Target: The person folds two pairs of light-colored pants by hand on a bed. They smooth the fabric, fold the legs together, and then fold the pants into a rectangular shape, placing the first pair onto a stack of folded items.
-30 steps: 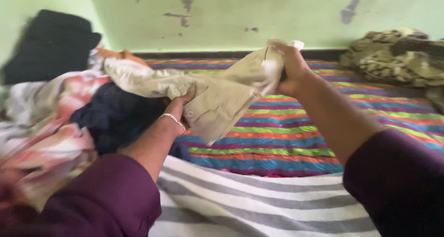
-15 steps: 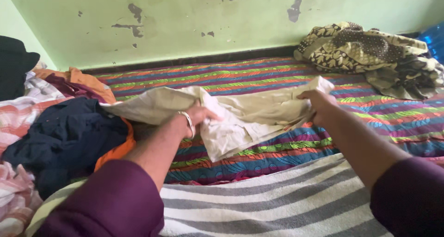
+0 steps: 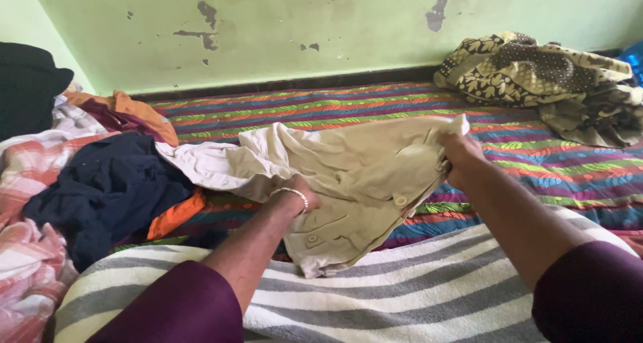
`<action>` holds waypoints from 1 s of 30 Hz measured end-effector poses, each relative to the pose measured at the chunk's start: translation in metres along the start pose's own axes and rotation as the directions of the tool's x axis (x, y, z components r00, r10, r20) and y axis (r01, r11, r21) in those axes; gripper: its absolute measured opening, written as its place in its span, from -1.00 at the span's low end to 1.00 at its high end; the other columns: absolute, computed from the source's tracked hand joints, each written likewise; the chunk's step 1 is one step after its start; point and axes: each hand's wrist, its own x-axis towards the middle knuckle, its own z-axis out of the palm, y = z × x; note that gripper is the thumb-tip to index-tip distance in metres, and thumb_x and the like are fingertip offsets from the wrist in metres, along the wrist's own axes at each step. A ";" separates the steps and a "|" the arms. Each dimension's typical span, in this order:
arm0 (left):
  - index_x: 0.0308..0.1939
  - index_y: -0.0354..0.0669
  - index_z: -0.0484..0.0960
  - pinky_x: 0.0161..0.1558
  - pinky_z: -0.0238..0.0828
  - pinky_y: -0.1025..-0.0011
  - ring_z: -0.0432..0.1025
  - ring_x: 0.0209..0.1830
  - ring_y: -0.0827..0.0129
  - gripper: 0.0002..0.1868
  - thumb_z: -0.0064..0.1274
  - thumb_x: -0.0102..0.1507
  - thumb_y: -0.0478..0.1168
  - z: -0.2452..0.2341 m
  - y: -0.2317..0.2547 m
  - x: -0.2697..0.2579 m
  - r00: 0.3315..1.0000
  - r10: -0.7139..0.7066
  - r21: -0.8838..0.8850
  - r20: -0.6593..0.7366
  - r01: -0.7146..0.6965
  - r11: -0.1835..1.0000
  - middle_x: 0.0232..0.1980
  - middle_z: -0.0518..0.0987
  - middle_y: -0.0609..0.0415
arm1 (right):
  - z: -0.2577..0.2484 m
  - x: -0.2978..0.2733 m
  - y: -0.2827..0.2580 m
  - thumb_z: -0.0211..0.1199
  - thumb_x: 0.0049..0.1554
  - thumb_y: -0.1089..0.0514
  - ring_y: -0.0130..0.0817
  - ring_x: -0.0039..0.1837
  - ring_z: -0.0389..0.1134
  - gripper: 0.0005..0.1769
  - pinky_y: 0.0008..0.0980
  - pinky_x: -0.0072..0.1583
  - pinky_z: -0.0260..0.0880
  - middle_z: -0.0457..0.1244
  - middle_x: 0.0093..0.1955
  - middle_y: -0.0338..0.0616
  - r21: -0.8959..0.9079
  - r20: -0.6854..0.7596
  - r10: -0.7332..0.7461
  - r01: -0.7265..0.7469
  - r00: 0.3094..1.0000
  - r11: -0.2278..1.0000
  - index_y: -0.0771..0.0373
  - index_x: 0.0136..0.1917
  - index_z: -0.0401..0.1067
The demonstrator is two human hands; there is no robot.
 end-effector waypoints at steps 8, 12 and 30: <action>0.57 -0.08 -0.11 0.51 0.11 0.23 0.25 0.52 0.05 0.08 0.26 0.21 0.15 0.067 -0.010 -0.021 0.960 -0.030 -0.176 0.278 0.082 0.981 0.54 0.24 -0.21 | -0.048 -0.028 0.014 0.27 0.10 0.05 -0.12 0.19 0.40 -0.43 0.07 0.15 0.53 0.28 0.19 -0.06 -0.366 -0.386 -0.198 0.047 0.901 0.930 0.13 0.37 0.30; 0.63 -0.06 -0.26 0.48 0.15 0.31 0.22 0.52 0.09 0.29 0.43 0.10 -0.10 0.092 -0.025 -0.029 0.967 -0.036 -0.472 0.253 0.156 0.868 0.55 0.20 -0.24 | -0.066 -0.024 0.029 0.50 -0.25 0.19 0.18 0.45 0.05 0.01 0.26 0.32 0.05 0.11 0.34 0.08 -0.784 -0.410 -0.496 -0.018 0.765 0.621 0.23 0.41 0.10; 0.58 0.13 0.18 0.30 0.21 0.22 0.31 0.34 0.27 0.01 0.35 0.11 -0.34 -0.021 -0.079 -0.035 0.874 0.413 -0.927 0.257 0.102 0.361 0.44 0.37 -0.14 | -0.038 0.001 -0.024 0.26 0.13 0.06 -0.22 0.08 0.49 -0.47 -0.16 0.14 0.52 0.46 0.16 0.04 -0.800 0.284 0.545 -0.119 0.789 0.589 0.38 0.30 0.47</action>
